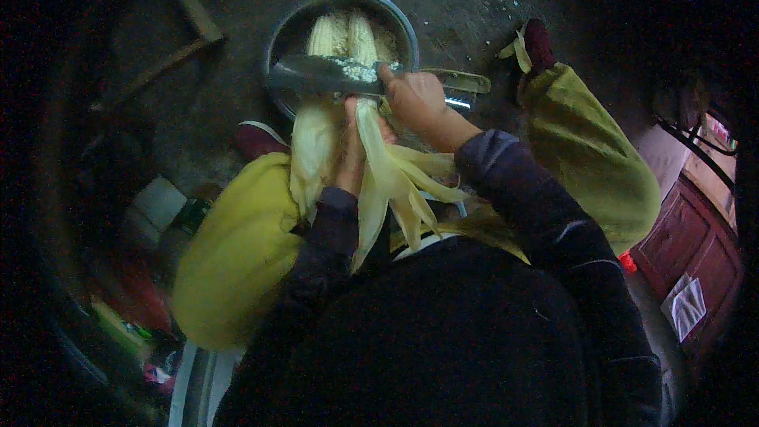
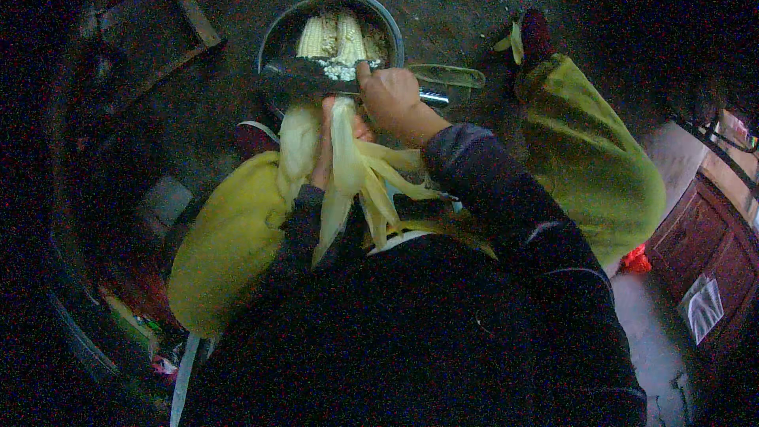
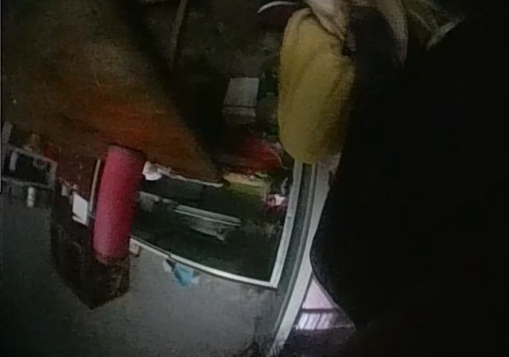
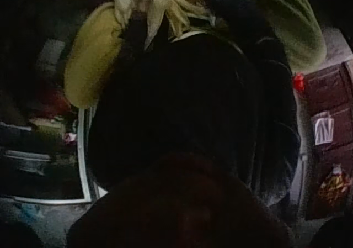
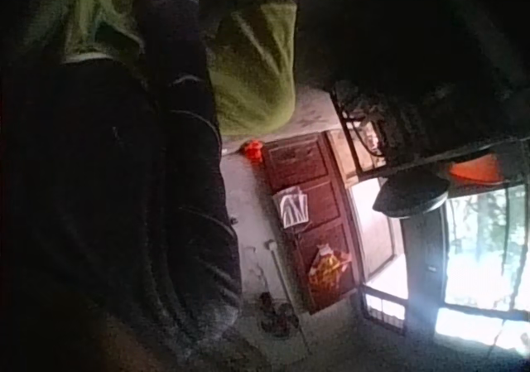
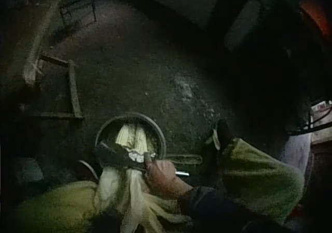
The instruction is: The person sits on the floor and uses a knife to cut kernels off a corn cob into a metal bowl. After finishing, they stand up, move to the sink, and rinse their hands.
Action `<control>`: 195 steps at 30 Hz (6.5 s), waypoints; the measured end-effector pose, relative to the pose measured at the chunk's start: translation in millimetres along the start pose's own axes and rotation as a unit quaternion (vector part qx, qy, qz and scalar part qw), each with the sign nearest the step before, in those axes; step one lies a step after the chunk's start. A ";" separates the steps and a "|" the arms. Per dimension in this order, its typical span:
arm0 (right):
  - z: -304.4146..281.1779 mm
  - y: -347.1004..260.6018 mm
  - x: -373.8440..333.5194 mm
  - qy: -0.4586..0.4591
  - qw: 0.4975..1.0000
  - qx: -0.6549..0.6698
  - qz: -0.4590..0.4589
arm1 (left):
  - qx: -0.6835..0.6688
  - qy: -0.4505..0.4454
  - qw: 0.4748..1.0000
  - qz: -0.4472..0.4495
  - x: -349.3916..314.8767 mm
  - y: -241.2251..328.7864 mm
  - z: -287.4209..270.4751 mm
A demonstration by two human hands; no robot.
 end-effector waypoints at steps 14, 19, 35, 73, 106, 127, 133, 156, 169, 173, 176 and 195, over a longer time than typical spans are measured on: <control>42.5 -3.1 24.9 -0.028 0.999 0.033 -0.029 | 0.050 0.036 0.998 0.015 -6.3 14.2 0.7; 20.8 -13.4 1.9 -0.035 0.998 0.046 -0.031 | -0.016 0.127 0.991 0.034 10.7 20.7 -27.8; -19.3 13.9 -61.2 0.010 0.999 -0.046 -0.016 | 0.097 -0.028 0.993 0.054 40.7 5.4 -88.3; 32.4 22.7 15.8 0.006 1.000 0.016 -0.026 | 0.088 0.108 0.990 0.003 -12.6 -13.7 -13.6; 12.1 14.4 -44.6 0.009 1.000 0.017 -0.003 | 0.130 -0.039 0.988 0.078 14.6 -12.4 -44.6; 44.2 27.8 50.2 0.010 0.997 0.049 -0.053 | 0.131 -0.025 0.984 0.117 43.3 -18.8 -67.9; 29.6 35.5 14.7 -0.009 0.998 0.058 -0.026 | 0.200 -0.042 0.956 0.211 5.0 4.9 -28.2; -12.7 2.7 -112.0 0.010 1.000 0.007 -0.015 | 0.158 0.029 0.970 0.183 1.4 -13.6 -47.3; -5.0 1.9 -96.6 0.018 0.999 0.026 -0.037 | 0.183 0.031 0.960 0.210 -10.0 -33.7 -41.5; 13.9 12.5 -61.2 0.035 0.999 -0.001 -0.012 | 0.203 0.015 0.957 0.205 -20.1 -47.0 -22.3; 29.9 30.5 -39.1 0.061 0.996 0.066 -0.016 | 0.117 0.027 0.985 0.121 -27.1 -47.5 -9.1; 36.7 42.8 -51.6 0.089 0.994 0.042 0.047 | 0.050 0.131 0.967 0.215 -83.0 -0.2 -71.7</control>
Point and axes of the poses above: each hand's wrist, its own x-axis towards the middle knuckle, its own z-axis out of the palm, y = z × x, the point moved 5 cm from there along x, towards the middle knuckle, and after that the axes turned 6 degrees about -x, right-handed, at the moved point
